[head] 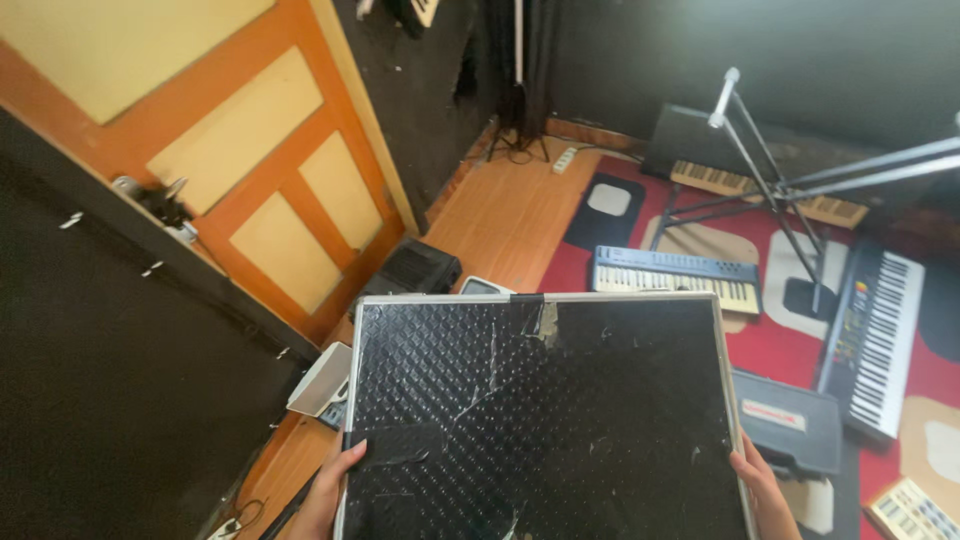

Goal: The person picks up a silver hard case and carries it to a table. They open the case, place a white foam insert into it, and then place two microphones into the slots of the foam insert.

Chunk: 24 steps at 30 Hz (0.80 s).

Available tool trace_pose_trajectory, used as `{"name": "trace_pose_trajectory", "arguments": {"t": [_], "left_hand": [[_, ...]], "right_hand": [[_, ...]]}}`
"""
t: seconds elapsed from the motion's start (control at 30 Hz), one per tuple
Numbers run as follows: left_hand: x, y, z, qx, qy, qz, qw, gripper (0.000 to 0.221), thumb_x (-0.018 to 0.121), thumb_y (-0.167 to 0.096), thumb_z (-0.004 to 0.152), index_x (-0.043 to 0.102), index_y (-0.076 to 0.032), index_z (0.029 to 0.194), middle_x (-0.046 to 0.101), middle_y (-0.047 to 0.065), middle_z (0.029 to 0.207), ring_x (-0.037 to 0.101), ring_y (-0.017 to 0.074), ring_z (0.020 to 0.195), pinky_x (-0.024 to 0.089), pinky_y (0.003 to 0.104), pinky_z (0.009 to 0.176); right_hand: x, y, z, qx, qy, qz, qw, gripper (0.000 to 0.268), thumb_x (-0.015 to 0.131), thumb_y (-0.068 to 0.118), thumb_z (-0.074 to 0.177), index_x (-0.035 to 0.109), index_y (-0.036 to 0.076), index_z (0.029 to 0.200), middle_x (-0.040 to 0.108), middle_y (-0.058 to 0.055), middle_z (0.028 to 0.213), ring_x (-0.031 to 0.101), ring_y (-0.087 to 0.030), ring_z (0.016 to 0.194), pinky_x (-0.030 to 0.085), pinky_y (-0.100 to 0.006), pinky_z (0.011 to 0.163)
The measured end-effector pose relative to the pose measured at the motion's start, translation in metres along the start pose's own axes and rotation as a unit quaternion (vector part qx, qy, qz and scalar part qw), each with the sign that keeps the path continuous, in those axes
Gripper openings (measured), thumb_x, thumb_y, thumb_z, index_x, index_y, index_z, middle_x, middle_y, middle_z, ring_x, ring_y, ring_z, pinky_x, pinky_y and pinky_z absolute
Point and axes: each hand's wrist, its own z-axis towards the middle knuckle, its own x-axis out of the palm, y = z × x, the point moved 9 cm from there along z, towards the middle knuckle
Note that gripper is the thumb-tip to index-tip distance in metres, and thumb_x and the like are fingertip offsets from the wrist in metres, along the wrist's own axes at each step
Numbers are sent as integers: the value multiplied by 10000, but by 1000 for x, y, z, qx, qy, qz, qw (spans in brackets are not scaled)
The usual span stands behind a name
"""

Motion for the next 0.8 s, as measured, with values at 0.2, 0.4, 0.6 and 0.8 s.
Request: {"name": "trace_pose_trajectory", "arguments": {"t": [0.2,0.4,0.6,0.8], "left_hand": [[-25,-27,-31,150,27,-20,988,707,565,-203,879,385,-88,1553,661,214,1262,681,325,1050,568,472,849],[-66,-23,-63,206,-50,-74,974,793,525,-139,870,286,-120,1626,541,205,1471,606,290,1243,503,423,993],[-83,-8,-111,316,-109,-64,941,836,520,-113,851,247,-130,1640,447,105,1595,525,232,1367,419,376,1090],[-69,41,-148,393,-161,-110,898,830,522,-120,864,232,-138,1642,451,102,1570,518,233,1348,412,370,1079]], "right_hand": [[63,8,30,69,-6,-7,998,719,477,308,956,333,83,1623,451,-94,1607,440,-219,1444,337,-356,1123],[125,20,89,78,47,-33,995,700,483,256,947,369,60,1609,478,-135,1585,457,-256,1434,338,-376,1138],[190,16,160,134,116,-146,973,704,459,271,938,359,128,1620,459,-97,1590,444,-248,1432,329,-389,1144],[274,45,208,115,258,-158,946,701,462,305,939,362,119,1607,465,-80,1588,445,-222,1431,327,-366,1141]]}}
